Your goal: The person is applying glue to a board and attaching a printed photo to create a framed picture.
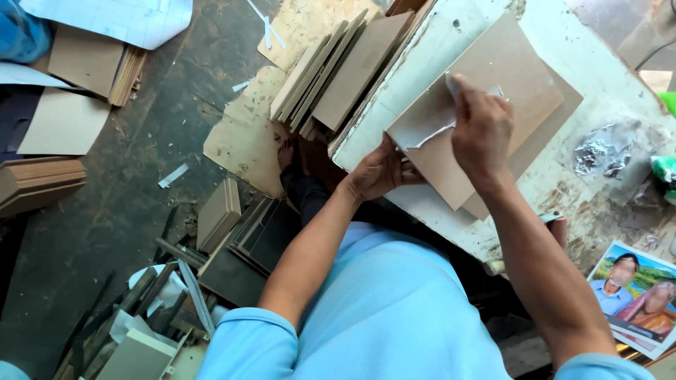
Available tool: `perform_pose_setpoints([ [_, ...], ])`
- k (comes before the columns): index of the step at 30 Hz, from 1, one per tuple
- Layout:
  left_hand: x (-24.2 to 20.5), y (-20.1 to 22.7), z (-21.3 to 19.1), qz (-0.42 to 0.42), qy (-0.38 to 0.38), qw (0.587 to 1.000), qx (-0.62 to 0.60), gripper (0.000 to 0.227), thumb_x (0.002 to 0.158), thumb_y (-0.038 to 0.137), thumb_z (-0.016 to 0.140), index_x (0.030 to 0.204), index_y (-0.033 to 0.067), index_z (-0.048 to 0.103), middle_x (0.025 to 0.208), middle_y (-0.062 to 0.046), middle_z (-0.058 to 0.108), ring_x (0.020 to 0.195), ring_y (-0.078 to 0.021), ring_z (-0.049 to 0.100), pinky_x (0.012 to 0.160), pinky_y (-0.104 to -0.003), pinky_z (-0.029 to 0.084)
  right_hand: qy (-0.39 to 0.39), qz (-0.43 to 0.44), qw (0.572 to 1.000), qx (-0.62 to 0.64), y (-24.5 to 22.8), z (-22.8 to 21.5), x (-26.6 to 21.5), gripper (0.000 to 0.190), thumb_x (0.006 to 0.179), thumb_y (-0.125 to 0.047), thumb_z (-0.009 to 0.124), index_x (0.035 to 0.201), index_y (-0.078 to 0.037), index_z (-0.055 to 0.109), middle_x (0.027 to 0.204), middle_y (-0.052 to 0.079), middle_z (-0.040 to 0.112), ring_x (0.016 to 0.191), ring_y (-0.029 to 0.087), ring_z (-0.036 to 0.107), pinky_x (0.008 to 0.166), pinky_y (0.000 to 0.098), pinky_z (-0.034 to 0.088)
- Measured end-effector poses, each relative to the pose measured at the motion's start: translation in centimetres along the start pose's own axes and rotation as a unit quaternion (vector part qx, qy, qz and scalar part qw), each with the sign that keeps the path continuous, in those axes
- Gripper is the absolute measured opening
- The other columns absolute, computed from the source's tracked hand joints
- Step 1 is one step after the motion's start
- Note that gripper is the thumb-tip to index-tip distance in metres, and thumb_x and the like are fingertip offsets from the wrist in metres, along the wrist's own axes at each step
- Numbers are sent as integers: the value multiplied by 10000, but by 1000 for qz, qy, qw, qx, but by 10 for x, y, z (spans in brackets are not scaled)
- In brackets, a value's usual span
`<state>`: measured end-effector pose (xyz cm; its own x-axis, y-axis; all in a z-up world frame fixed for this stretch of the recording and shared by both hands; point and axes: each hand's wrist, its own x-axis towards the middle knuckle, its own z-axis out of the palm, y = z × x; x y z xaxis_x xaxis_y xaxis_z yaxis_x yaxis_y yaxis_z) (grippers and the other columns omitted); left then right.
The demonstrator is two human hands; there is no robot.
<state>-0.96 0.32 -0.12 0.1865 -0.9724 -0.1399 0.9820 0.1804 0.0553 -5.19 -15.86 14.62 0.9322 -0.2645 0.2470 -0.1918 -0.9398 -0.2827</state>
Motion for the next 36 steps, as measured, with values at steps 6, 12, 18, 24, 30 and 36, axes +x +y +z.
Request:
perform_pose_setpoints([
  [6, 1, -26, -64, 41, -127, 991, 30, 785, 986, 604, 549, 1584, 103, 458, 1510, -79, 582, 1394, -245, 576, 1175, -496, 465, -19, -89, 990, 110, -72, -24, 13, 353, 805, 9, 653, 1156, -12, 682, 939, 173, 712, 867, 332, 693, 872, 488, 494],
  [12, 6, 7, -7, -20, -35, 999, 14, 683, 977, 620, 506, 1483, 167, 440, 1362, -104, 626, 1269, -269, 629, 1092, -515, 552, -22, -19, 999, 19, -32, -6, 7, 262, 888, -25, 737, 1146, -38, 691, 944, 143, 688, 907, 358, 661, 923, 480, 501],
  [18, 6, -4, -27, -35, 93, 994, 53, 619, 1028, 505, 534, 1468, 84, 422, 1391, -161, 609, 1300, -321, 625, 1135, -599, 474, -38, -163, 985, 44, -15, -9, -4, 336, 822, 31, 643, 1151, -8, 696, 1125, 151, 767, 933, 285, 692, 907, 454, 501],
  [24, 6, -2, -22, -24, -18, 999, 15, 742, 943, 645, 492, 1502, 160, 449, 1447, -111, 582, 1284, -310, 616, 1130, -587, 471, 10, 47, 999, 22, 6, 10, -6, 308, 978, 50, 592, 1243, -49, 713, 972, 181, 702, 891, 379, 653, 845, 468, 476],
  [30, 4, -7, -26, -22, 7, 997, 77, 720, 1093, 553, 551, 1560, 17, 433, 1527, -182, 550, 1394, -306, 579, 1212, -609, 425, -12, -147, 989, 22, 17, -13, -31, 406, 826, 62, 544, 1168, -97, 694, 1023, 134, 706, 1050, 373, 684, 1011, 510, 487],
  [36, 6, 12, 6, -36, -3, 998, 43, 745, 967, 634, 436, 1547, 167, 389, 1475, -122, 550, 1260, -317, 630, 1117, -615, 474, -25, 115, 992, 55, 50, -10, -21, 260, 981, -41, 691, 1237, -65, 726, 1037, 125, 734, 977, 331, 673, 934, 449, 489],
])
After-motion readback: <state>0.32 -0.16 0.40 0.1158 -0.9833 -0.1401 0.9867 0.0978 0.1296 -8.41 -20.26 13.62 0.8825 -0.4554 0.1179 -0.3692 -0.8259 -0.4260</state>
